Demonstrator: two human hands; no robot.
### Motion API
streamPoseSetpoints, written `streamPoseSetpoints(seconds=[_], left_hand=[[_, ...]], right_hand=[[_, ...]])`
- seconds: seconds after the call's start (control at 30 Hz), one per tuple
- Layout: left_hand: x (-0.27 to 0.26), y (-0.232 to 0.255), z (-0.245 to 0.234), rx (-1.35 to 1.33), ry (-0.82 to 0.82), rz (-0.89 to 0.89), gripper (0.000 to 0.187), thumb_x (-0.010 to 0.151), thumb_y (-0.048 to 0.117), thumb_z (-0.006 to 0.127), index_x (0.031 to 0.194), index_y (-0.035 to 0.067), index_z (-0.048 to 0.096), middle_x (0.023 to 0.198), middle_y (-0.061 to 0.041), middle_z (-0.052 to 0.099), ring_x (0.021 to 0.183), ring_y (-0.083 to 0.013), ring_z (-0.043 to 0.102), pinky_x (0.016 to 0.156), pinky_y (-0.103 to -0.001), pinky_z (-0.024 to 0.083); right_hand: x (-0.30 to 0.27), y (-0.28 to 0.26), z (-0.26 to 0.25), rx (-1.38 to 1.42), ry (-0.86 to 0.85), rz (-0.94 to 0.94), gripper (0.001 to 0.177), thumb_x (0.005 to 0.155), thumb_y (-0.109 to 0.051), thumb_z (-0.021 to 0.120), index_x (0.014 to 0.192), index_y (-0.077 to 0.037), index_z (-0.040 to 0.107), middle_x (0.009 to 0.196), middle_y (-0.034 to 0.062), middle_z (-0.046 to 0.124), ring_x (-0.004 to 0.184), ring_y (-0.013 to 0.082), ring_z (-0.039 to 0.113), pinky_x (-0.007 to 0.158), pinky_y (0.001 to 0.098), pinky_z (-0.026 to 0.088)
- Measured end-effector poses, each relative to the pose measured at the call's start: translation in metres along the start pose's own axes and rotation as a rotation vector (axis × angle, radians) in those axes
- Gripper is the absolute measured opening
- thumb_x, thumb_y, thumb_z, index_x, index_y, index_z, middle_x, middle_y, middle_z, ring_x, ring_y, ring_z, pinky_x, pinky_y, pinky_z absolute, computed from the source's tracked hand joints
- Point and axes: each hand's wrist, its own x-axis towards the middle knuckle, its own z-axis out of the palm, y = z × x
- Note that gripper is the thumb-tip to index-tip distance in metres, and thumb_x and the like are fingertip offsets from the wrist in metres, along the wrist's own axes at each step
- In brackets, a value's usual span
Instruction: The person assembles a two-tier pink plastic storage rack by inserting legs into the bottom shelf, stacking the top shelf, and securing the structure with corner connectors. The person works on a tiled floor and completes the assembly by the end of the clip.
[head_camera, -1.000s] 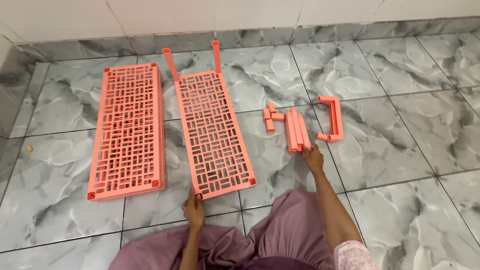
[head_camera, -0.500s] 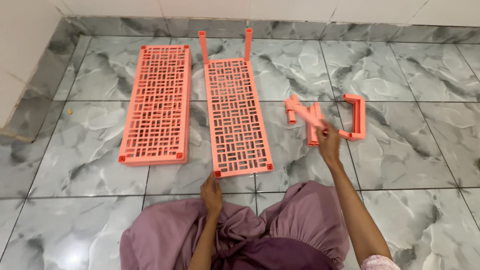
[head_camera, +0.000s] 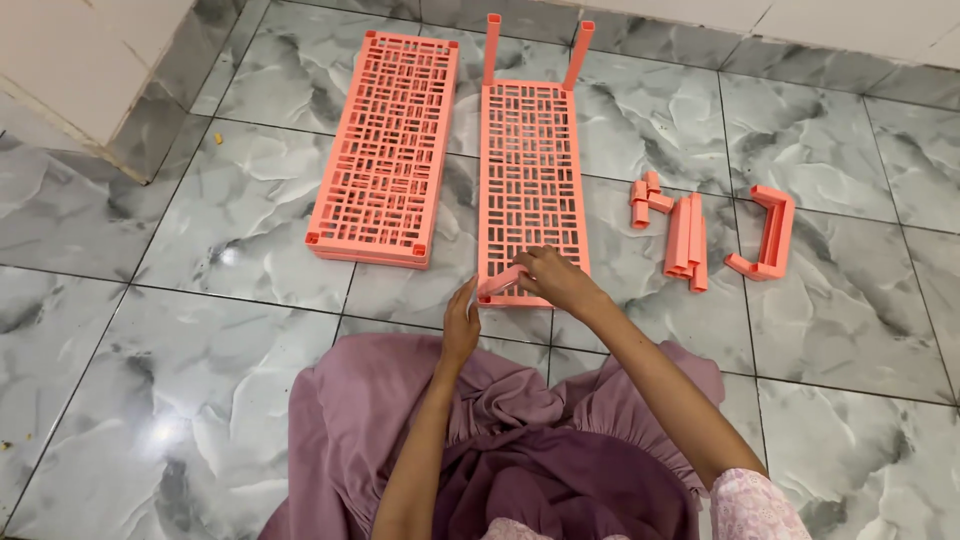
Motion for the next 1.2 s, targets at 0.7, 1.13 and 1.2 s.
streamPoseSetpoints(seconds=[0.7, 1.13, 1.2], left_hand=[[0.039, 0.031, -0.026, -0.17, -0.221, -0.108, 0.045, 0.09, 0.018, 0.077, 0.133, 0.012, 0.067, 0.122, -0.014, 0.072, 0.098, -0.027, 0.077, 0.08, -0.037, 0.06], [0.042, 0.003, -0.02, -0.146, -0.267, -0.123, 0.041, 0.089, 0.003, 0.069, 0.129, 0.001, 0.064, 0.105, -0.017, 0.075, 0.1, -0.0279, 0.078, 0.081, -0.036, 0.062], [0.042, -0.003, -0.02, -0.221, -0.3, -0.158, 0.035, 0.092, 0.001, 0.067, 0.127, -0.002, 0.064, 0.109, -0.017, 0.075, 0.101, -0.0288, 0.077, 0.081, -0.037, 0.062]], right_hand=[[0.031, -0.021, 0.023, -0.129, -0.159, -0.014, 0.032, 0.087, -0.031, 0.073, 0.092, 0.001, 0.073, 0.084, 0.0169, 0.072, 0.082, 0.0354, 0.071, 0.073, 0.0456, 0.058], [0.051, -0.033, 0.037, -0.222, -0.273, 0.14, 0.051, 0.091, -0.05, 0.065, 0.1, 0.0, 0.071, 0.087, 0.0177, 0.072, 0.088, 0.0338, 0.074, 0.077, 0.0444, 0.06], [0.059, -0.043, 0.025, -0.189, -0.142, 0.062, 0.066, 0.094, -0.061, 0.059, 0.121, -0.002, 0.065, 0.104, 0.0211, 0.07, 0.106, 0.037, 0.067, 0.093, 0.049, 0.052]])
